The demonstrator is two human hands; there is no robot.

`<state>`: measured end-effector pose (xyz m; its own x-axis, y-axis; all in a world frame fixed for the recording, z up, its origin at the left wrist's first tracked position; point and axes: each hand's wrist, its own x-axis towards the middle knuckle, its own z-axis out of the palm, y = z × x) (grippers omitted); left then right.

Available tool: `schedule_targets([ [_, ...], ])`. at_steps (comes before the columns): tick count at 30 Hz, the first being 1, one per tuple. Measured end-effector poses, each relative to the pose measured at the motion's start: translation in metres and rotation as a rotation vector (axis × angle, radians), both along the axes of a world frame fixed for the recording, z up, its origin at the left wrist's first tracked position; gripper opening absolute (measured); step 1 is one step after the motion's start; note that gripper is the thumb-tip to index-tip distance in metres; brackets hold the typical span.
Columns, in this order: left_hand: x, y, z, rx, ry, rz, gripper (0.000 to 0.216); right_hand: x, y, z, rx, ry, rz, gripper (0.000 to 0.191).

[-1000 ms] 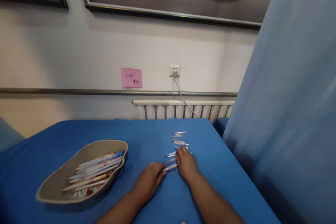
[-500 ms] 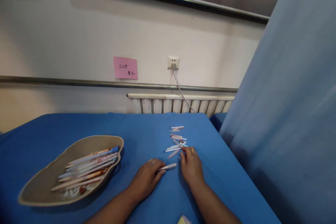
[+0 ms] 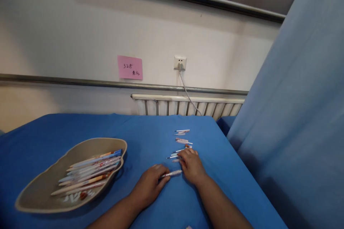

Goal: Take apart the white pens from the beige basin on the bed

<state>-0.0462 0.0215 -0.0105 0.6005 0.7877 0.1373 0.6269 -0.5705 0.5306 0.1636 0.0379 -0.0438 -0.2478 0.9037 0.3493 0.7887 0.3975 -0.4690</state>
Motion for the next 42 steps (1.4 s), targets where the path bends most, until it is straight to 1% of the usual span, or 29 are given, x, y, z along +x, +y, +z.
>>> schedule_targets([
  [2, 0.000, 0.000, 0.000, -0.012, 0.000, 0.005, 0.016, 0.000, 0.004, -0.001, -0.013, -0.018, -0.001, 0.020],
  [6, -0.001, -0.001, 0.002, -0.022, 0.004, 0.005, 0.016, -0.003, 0.015, -0.003, -0.021, -0.034, -0.051, 0.011],
  [10, -0.001, -0.001, 0.001, -0.013, 0.016, 0.012, 0.015, -0.008, 0.014, 0.000, 0.003, -0.062, -0.052, 0.010],
  [14, -0.002, -0.001, 0.001, -0.019, 0.012, 0.006, 0.015, -0.012, 0.012, 0.006, 0.030, -0.166, -0.084, 0.008],
  [17, -0.002, -0.002, 0.001, -0.019, 0.007, -0.001, 0.016, -0.012, 0.017, 0.007, 0.037, -0.197, -0.116, 0.008],
  [22, -0.003, -0.002, -0.001, -0.014, -0.016, 0.016, 0.013, -0.010, 0.021, 0.007, 0.037, -0.197, -0.116, 0.006],
  [28, -0.003, 0.000, -0.001, -0.017, -0.010, 0.007, 0.014, -0.010, 0.022, 0.006, 0.038, -0.179, -0.141, 0.014],
  [31, -0.005, 0.000, 0.000, -0.015, -0.006, 0.015, 0.013, -0.009, 0.018, 0.009, 0.053, -0.163, -0.147, 0.017],
  [33, -0.005, 0.000, 0.001, -0.014, -0.005, 0.011, 0.014, -0.008, 0.007, 0.013, 0.074, -0.079, -0.183, 0.021],
  [35, -0.005, -0.001, 0.002, -0.004, 0.000, -0.004, 0.014, -0.010, -0.008, 0.015, 0.067, 0.088, -0.253, 0.025],
  [36, -0.005, -0.001, 0.003, 0.006, 0.006, -0.018, 0.015, -0.012, -0.017, 0.014, 0.035, 0.188, -0.288, 0.029],
  [37, -0.003, -0.002, 0.004, 0.021, 0.013, -0.035, 0.016, -0.015, -0.026, 0.013, -0.021, 0.271, -0.313, 0.033],
  [39, -0.001, -0.005, 0.006, 0.054, 0.024, -0.084, 0.018, -0.024, -0.042, 0.007, -0.188, 0.429, -0.305, 0.042],
  [41, 0.002, -0.008, 0.006, 0.077, 0.029, -0.133, 0.021, -0.034, -0.052, 0.000, -0.341, 0.637, -0.279, 0.045],
  [42, 0.002, -0.009, 0.006, 0.079, 0.023, -0.144, 0.021, -0.038, -0.054, -0.002, -0.392, 0.748, -0.273, 0.045],
])
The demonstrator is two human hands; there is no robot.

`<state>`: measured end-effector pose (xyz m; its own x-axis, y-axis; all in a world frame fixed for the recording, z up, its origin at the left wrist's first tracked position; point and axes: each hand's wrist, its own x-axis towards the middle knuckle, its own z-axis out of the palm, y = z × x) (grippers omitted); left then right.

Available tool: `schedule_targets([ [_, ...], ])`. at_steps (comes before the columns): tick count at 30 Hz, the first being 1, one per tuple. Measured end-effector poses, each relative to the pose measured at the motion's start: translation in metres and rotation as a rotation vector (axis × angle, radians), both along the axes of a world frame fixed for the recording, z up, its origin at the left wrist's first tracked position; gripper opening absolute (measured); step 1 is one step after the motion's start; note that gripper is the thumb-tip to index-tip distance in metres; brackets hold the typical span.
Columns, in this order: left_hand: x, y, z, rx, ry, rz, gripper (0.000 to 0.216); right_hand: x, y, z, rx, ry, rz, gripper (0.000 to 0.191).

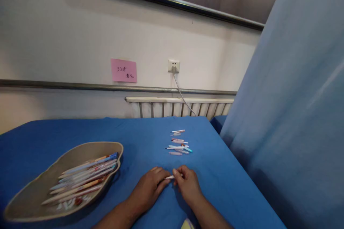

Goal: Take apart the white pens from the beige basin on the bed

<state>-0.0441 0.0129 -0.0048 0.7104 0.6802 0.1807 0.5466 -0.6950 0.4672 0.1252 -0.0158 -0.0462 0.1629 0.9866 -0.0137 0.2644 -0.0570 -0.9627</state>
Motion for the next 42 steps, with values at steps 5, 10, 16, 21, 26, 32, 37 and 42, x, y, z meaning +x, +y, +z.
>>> schedule_targets([
  [5, -0.004, 0.003, -0.005, -0.059, -0.111, 0.116, 0.023, 0.001, 0.007, -0.002, -0.023, 0.240, -0.032, 0.049],
  [10, -0.005, 0.010, -0.005, -0.201, -0.167, 0.166, 0.022, 0.019, 0.011, 0.003, -0.006, 0.284, -0.009, 0.046],
  [16, 0.000, 0.012, -0.007, -0.327, -0.271, 0.170, 0.028, 0.024, 0.010, 0.004, 0.006, 0.305, 0.011, 0.041],
  [21, 0.001, 0.013, -0.008, -0.499, -0.300, 0.264, 0.044, 0.023, 0.008, 0.005, 0.074, 0.269, -0.003, 0.036],
  [26, 0.004, 0.015, -0.010, -0.597, -0.486, 0.275, 0.032, 0.026, 0.008, 0.006, 0.110, 0.235, -0.037, 0.034],
  [32, 0.000, 0.017, -0.014, -0.574, -0.465, 0.278, 0.035, 0.029, 0.009, 0.003, 0.104, 0.251, -0.047, 0.035],
  [37, 0.000, 0.017, -0.013, -0.495, -0.524, 0.275, 0.036, 0.029, 0.010, 0.001, 0.106, 0.254, -0.052, 0.036],
  [42, 0.001, 0.018, -0.016, -0.570, -0.490, 0.273, 0.041, 0.028, 0.010, 0.001, 0.104, 0.269, -0.045, 0.037],
])
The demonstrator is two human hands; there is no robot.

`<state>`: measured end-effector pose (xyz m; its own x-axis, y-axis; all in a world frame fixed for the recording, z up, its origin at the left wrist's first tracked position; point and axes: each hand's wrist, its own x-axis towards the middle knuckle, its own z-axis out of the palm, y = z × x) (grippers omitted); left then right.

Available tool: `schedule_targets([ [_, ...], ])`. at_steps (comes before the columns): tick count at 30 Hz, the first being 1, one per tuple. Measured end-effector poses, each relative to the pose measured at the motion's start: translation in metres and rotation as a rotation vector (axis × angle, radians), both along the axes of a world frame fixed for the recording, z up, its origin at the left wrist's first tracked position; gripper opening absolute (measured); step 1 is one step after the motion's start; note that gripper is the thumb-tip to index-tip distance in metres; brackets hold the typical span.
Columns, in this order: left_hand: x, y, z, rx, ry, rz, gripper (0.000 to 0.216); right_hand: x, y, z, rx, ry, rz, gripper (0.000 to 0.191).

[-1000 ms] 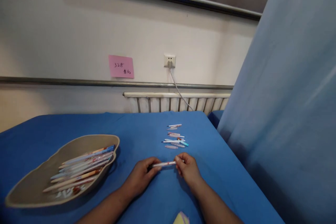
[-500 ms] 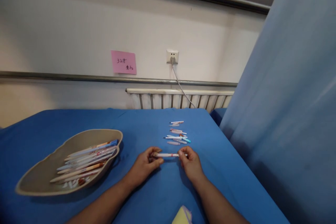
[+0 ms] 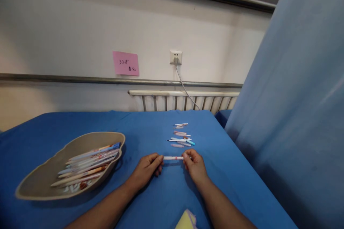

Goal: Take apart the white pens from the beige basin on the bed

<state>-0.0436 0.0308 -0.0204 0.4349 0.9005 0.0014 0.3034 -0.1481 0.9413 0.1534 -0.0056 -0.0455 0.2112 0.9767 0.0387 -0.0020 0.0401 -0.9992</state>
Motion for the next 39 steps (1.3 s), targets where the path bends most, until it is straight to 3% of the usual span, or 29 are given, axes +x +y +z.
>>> schedule_targets([
  [4, -0.001, 0.000, 0.000, 0.058, -0.002, 0.038, 0.038, -0.001, -0.001, 0.002, -0.004, 0.006, -0.003, 0.039],
  [7, -0.001, 0.000, 0.001, 0.077, 0.000, -0.011, 0.035, -0.002, -0.001, 0.003, -0.002, 0.007, -0.005, 0.040],
  [11, -0.001, 0.000, 0.002, -0.020, 0.077, 0.004, 0.053, -0.003, -0.002, 0.005, -0.003, 0.010, -0.006, 0.040],
  [14, -0.002, -0.001, 0.004, 0.087, 0.075, 0.043, 0.041, -0.003, -0.002, 0.006, -0.004, 0.009, -0.009, 0.041],
  [18, -0.002, -0.001, 0.004, 0.140, 0.069, -0.050, 0.032, -0.003, -0.002, 0.005, 0.002, 0.008, 0.001, 0.040],
  [23, -0.003, 0.000, 0.005, 0.039, 0.149, 0.013, 0.054, -0.002, -0.001, 0.002, 0.005, 0.014, -0.016, 0.042],
  [26, -0.003, -0.002, 0.009, 0.147, 0.117, 0.031, 0.038, -0.002, 0.000, 0.002, 0.000, 0.021, -0.026, 0.041],
  [30, -0.003, -0.004, 0.011, 0.236, 0.125, -0.070, 0.027, -0.002, -0.001, 0.003, -0.002, 0.023, -0.019, 0.041],
  [34, -0.003, -0.003, 0.008, 0.129, 0.187, -0.052, 0.047, -0.003, -0.002, 0.005, -0.005, 0.024, -0.012, 0.040],
  [37, -0.004, -0.002, 0.007, 0.178, 0.148, 0.012, 0.037, -0.004, -0.002, 0.006, -0.009, 0.026, -0.020, 0.041],
  [39, -0.003, -0.003, 0.007, 0.226, 0.130, -0.020, 0.038, -0.004, -0.002, 0.006, -0.007, 0.029, -0.023, 0.041],
])
